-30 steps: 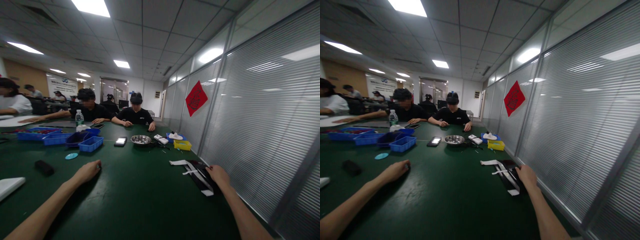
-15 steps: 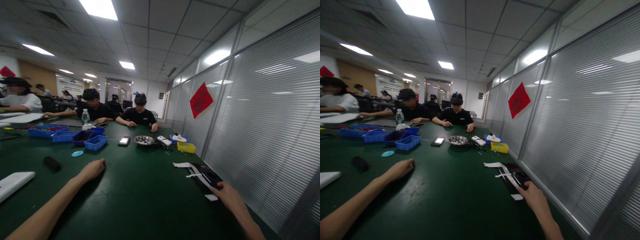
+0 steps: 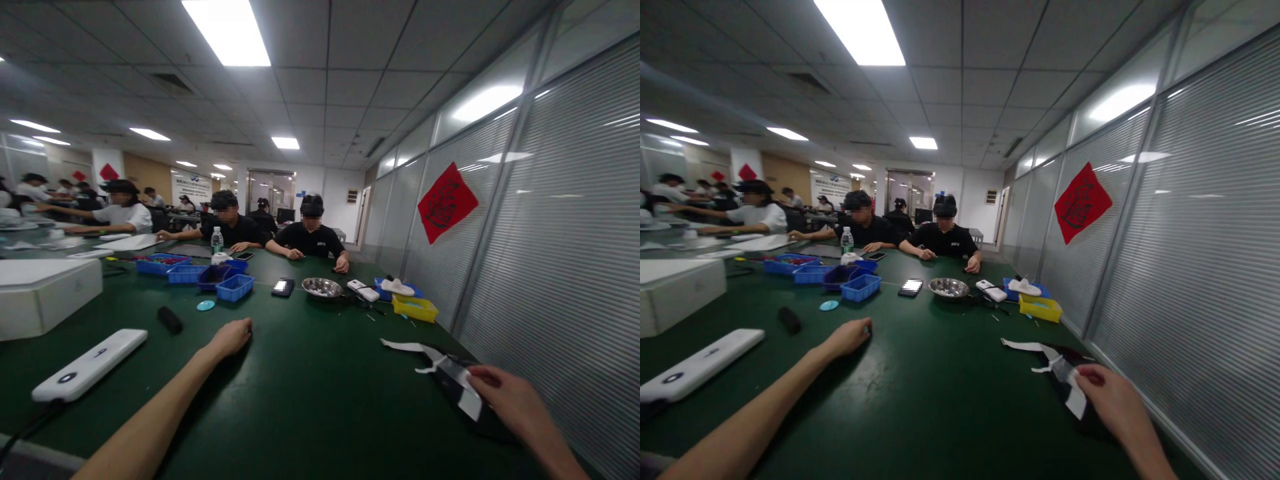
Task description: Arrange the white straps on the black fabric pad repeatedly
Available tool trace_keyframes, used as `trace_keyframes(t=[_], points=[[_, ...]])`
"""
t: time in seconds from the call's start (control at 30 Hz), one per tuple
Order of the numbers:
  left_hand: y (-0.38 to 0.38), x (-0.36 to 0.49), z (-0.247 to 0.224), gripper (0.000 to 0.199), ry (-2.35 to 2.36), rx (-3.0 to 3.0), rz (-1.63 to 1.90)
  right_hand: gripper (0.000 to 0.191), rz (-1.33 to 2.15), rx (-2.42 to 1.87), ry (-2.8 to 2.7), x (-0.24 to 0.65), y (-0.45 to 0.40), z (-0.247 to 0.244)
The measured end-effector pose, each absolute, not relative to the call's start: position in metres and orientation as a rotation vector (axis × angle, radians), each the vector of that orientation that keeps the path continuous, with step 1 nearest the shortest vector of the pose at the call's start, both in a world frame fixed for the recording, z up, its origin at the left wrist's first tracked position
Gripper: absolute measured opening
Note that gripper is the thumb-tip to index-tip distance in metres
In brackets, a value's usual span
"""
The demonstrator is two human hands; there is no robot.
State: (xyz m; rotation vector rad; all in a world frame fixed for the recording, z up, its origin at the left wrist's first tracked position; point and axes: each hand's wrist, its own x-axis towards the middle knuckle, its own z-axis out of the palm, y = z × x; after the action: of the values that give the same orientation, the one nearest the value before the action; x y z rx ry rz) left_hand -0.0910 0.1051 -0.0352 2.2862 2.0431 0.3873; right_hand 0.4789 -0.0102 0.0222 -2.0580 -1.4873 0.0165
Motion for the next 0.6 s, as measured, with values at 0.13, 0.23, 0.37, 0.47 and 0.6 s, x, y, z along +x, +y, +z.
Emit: trace_keyframes(t=[0.13, 0.23, 0.37, 0.47, 0.6], points=[[0.105, -0.091, -0.036, 0.024, 2.041, 2.286, 0.390, 0.032, -0.184, -1.907, -1.484, 0.458, -0.017, 0.043], [0.106, -0.092, -0.037, 0.024, 2.021, 2.297, 0.388, 0.030, -0.537, -1.651, -1.635, 0.440, -0.021, 0.043], [0.111, -0.095, -0.041, 0.024, 1.998, 2.326, 0.366, 0.023, -0.724, -1.451, -1.940, 0.419, -0.021, 0.019], [0.114, -0.097, -0.044, 0.024, 1.985, 2.336, 0.371, 0.019, -0.631, -1.435, -2.145, 0.408, -0.023, -0.001], [0.116, -0.099, -0.046, 0.024, 1.985, 2.333, 0.384, 0.019, -0.375, -1.515, -2.304, 0.397, -0.034, -0.012]])
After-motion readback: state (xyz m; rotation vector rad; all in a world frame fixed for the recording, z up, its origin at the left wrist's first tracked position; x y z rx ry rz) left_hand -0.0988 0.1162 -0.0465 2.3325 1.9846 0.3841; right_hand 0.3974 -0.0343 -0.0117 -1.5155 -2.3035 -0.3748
